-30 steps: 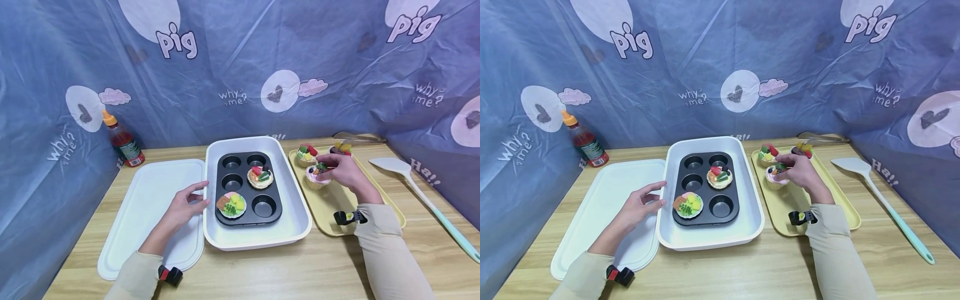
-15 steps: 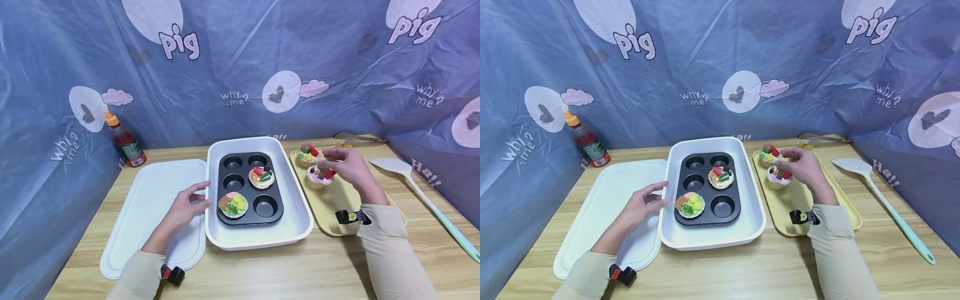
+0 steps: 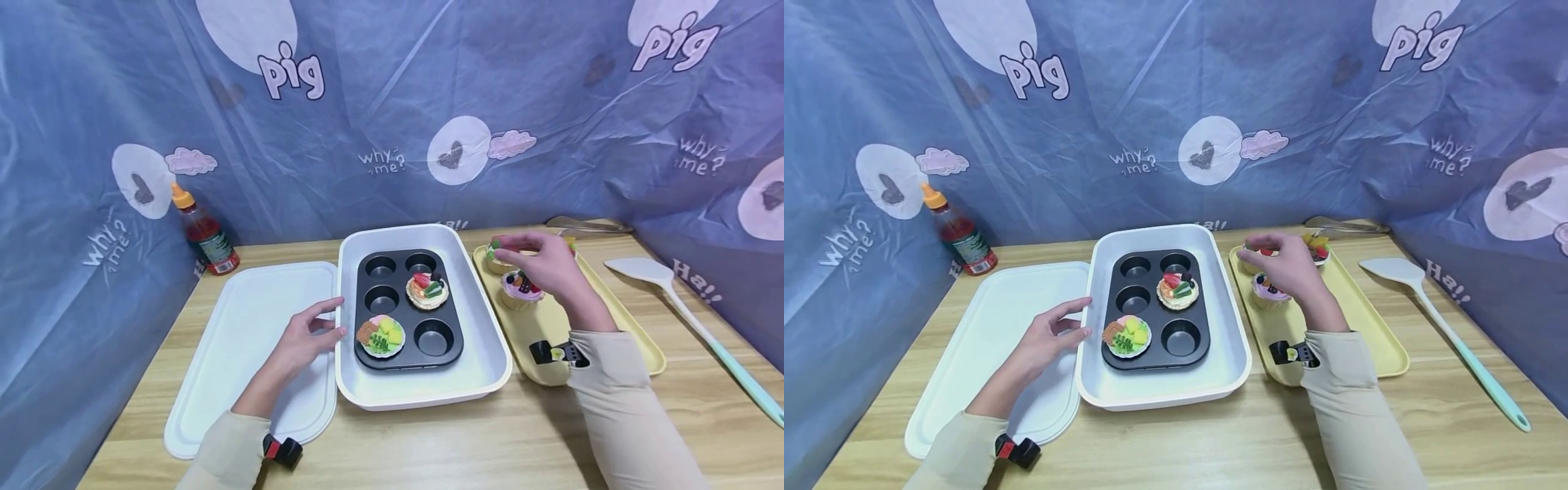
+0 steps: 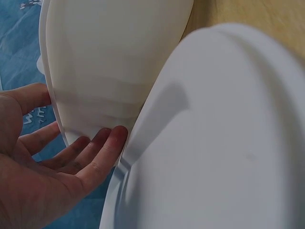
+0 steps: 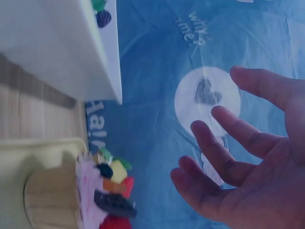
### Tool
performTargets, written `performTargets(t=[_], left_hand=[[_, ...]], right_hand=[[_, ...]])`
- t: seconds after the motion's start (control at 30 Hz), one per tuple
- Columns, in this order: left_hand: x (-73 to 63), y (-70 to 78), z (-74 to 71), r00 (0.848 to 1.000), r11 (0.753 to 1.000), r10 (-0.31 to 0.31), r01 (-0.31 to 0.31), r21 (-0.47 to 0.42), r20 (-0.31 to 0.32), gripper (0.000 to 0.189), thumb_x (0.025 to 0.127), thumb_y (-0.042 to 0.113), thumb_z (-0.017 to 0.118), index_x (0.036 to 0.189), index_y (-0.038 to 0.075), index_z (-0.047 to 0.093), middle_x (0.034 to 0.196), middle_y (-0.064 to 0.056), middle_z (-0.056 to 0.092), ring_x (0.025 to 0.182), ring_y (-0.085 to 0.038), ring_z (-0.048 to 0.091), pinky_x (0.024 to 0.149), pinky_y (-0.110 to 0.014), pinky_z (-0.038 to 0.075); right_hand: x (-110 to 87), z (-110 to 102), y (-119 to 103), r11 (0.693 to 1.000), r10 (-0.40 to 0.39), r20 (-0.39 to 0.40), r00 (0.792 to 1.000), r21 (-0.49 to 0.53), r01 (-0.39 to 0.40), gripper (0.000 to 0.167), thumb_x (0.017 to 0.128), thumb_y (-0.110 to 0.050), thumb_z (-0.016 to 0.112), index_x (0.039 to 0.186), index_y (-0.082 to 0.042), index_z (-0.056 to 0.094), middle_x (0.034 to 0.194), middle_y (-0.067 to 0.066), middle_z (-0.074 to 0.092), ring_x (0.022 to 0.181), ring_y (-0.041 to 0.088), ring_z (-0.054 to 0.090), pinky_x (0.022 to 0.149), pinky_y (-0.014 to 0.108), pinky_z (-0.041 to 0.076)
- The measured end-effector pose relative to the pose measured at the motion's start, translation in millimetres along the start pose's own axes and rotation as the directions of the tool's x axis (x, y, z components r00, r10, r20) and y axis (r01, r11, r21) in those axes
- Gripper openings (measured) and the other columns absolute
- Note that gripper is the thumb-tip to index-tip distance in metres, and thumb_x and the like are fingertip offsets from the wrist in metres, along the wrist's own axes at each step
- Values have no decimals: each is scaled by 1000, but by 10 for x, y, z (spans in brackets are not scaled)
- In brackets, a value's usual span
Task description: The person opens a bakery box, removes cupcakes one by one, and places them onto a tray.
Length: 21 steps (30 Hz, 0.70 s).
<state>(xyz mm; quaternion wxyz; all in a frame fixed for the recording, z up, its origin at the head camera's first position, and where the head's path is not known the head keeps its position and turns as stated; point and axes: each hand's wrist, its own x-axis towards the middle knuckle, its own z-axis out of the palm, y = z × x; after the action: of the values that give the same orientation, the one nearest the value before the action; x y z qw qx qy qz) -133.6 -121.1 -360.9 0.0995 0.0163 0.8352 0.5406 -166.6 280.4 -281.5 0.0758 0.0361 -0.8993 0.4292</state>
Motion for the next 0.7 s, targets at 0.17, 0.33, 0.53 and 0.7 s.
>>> performTargets(t=[0.17, 0.33, 0.53, 0.7], left_hand=[[-8, -15, -3, 1000, 1000, 0, 0, -4, -3, 56, 94, 19, 71, 147, 23, 53, 141, -14, 54, 123, -30, 56, 93, -39, 58], [-7, -17, -6, 1000, 1000, -9, 9, 4, 2, 56, 94, 19, 71, 147, 24, 53, 143, -13, 52, 124, -30, 56, 95, -39, 57], [-11, -6, -8, 1000, 1000, -15, 15, 14, 7, 57, 94, 20, 70, 148, 25, 52, 148, -11, 48, 125, -30, 56, 97, -40, 54], [-1, 5, -8, 1000, 1000, -20, 20, 15, 9, 58, 94, 20, 70, 148, 25, 51, 149, -12, 47, 125, -31, 55, 99, -42, 54]], right_hand=[[37, 71, -107, 1000, -1, 30, 1000, 14, 1, 46, 94, -35, 71, 126, -2, 68, 127, 21, 68, 117, 28, 61, 86, 16, 44], [58, 114, -171, 1000, 8, 59, 998, 4, -8, 46, 95, -35, 70, 126, -2, 67, 128, 20, 68, 117, 30, 62, 91, 25, 47], [66, 143, -188, 1000, -12, 70, 997, 3, 11, 44, 95, -33, 70, 125, -1, 66, 128, 21, 67, 120, 34, 61, 101, 44, 45], [79, 178, -207, 1000, -24, 74, 997, 8, 24, 41, 95, -30, 70, 124, 0, 67, 126, 20, 68, 119, 32, 61, 93, 29, 47]])
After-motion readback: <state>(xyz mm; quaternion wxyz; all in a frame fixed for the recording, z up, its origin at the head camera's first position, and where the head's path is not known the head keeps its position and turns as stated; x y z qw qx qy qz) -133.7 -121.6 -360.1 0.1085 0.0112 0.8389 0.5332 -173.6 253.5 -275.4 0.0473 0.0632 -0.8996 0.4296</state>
